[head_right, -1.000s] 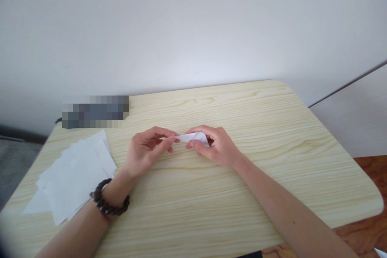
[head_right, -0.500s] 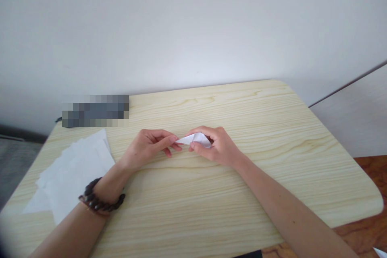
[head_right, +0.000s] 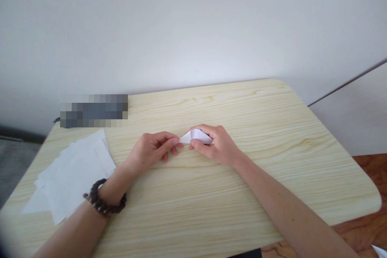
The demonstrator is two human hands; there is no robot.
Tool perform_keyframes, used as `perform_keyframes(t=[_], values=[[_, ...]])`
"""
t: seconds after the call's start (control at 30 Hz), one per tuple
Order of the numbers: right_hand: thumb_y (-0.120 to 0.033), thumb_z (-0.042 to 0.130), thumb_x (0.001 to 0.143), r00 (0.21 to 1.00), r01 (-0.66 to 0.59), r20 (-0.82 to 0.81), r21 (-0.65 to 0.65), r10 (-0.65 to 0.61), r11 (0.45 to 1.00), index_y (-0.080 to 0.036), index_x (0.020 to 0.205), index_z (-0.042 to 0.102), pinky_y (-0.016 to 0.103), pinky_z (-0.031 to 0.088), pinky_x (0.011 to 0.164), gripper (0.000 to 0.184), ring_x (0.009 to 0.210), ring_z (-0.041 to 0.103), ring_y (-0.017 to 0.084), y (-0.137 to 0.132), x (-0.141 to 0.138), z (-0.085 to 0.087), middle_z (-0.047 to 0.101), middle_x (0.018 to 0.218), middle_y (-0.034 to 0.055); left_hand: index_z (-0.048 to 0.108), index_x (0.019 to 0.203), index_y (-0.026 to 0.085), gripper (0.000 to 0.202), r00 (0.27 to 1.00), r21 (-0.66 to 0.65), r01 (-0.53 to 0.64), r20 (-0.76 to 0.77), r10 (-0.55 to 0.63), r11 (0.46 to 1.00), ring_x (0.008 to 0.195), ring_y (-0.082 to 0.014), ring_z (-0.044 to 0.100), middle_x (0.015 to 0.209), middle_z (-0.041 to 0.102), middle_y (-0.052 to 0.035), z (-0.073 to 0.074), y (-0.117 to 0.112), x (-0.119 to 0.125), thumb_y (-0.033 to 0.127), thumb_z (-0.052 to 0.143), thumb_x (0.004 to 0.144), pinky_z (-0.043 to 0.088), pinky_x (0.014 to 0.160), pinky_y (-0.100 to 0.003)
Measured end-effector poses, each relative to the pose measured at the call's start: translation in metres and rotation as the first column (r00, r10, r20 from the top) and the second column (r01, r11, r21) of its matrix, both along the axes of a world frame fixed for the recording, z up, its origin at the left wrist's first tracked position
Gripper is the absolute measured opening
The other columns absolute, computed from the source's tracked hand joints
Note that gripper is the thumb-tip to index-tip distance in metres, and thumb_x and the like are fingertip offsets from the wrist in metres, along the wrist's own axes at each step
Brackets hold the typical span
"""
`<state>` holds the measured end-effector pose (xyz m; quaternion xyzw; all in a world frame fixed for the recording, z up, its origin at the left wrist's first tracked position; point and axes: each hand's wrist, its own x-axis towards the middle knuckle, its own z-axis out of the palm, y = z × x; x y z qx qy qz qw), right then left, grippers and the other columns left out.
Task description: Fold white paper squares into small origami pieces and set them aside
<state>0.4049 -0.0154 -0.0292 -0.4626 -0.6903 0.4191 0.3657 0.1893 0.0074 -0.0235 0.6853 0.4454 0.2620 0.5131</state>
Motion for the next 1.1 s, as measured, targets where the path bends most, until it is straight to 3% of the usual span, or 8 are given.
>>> perform_keyframes(t=[0.1, 0.23, 0.53, 0.77, 1.1], values=[[-0.026, 0.062, 0.082, 1.0, -0.01, 0.016, -0.021, 0.01, 1.0, -0.019, 0.101, 0.066, 0.019, 0.043, 0.045, 0.021, 0.051, 0.058, 0.011, 0.0002, 0.0002, 0.0014, 0.074, 0.072, 0.0002, 0.067, 0.077, 0.017, 0.026, 0.995, 0.102, -0.013, -0.099, 0.023, 0.995, 0.038, -0.0047, 0.045, 0.061, 0.066, 0.0022, 0.0016, -0.002, 0.002, 0.035, 0.054, 0.089, 0.037, 0.039, -0.016], [-0.027, 0.062, 0.082, 0.999, -0.016, 0.038, -0.026, 0.017, 1.0, -0.019, 0.103, 0.066, 0.019, 0.041, 0.045, 0.022, 0.052, 0.057, 0.011, -0.0003, 0.0014, 0.002, 0.074, 0.074, 0.0004, 0.063, 0.079, 0.017, 0.024, 0.988, 0.134, 0.007, -0.156, 0.014, 0.991, 0.042, -0.0048, 0.046, 0.064, 0.067, 0.0035, 0.0036, -0.002, 0.0037, 0.032, 0.05, 0.091, 0.038, 0.043, -0.015], [-0.027, 0.061, 0.084, 1.0, -0.004, 0.028, -0.035, 0.005, 0.999, -0.021, 0.103, 0.065, 0.02, 0.043, 0.046, 0.021, 0.051, 0.058, 0.011, -0.0002, 0.0007, 0.0005, 0.073, 0.075, -0.0005, 0.065, 0.086, 0.016, 0.027, 0.994, 0.034, -0.016, -0.111, 0.019, 0.999, 0.041, -0.005, 0.045, 0.072, 0.071, 0.0006, 0.0035, -0.0015, 0.0034, 0.037, 0.048, 0.092, 0.037, 0.042, -0.017], [-0.025, 0.061, 0.083, 1.0, -0.012, -0.016, -0.035, 0.011, 0.999, -0.02, 0.105, 0.064, 0.02, 0.047, 0.05, 0.023, 0.054, 0.06, 0.011, 0.0004, 0.0007, -0.0011, 0.073, 0.075, -0.0005, 0.068, 0.094, 0.014, 0.033, 0.998, -0.014, 0.044, -0.037, -0.044, 0.999, 0.042, -0.0055, 0.045, 0.072, 0.071, -0.0028, 0.0036, -0.0002, -0.0002, 0.042, 0.051, 0.09, 0.037, 0.042, -0.017], [-0.024, 0.061, 0.082, 0.998, -0.015, 0.056, 0.016, 0.015, 1.0, -0.02, 0.104, 0.065, 0.019, 0.043, 0.047, 0.022, 0.053, 0.058, 0.01, 0.0002, -0.0011, 0.002, 0.074, 0.073, -0.0009, 0.068, 0.084, 0.015, 0.016, 0.998, 0.056, -0.039, -0.056, 0.042, 0.998, 0.062, -0.0107, 0.067, 0.071, 0.074, -0.0016, 0.0034, -0.005, 0.0056, 0.029, 0.06, 0.086, 0.048, 0.055, -0.017]])
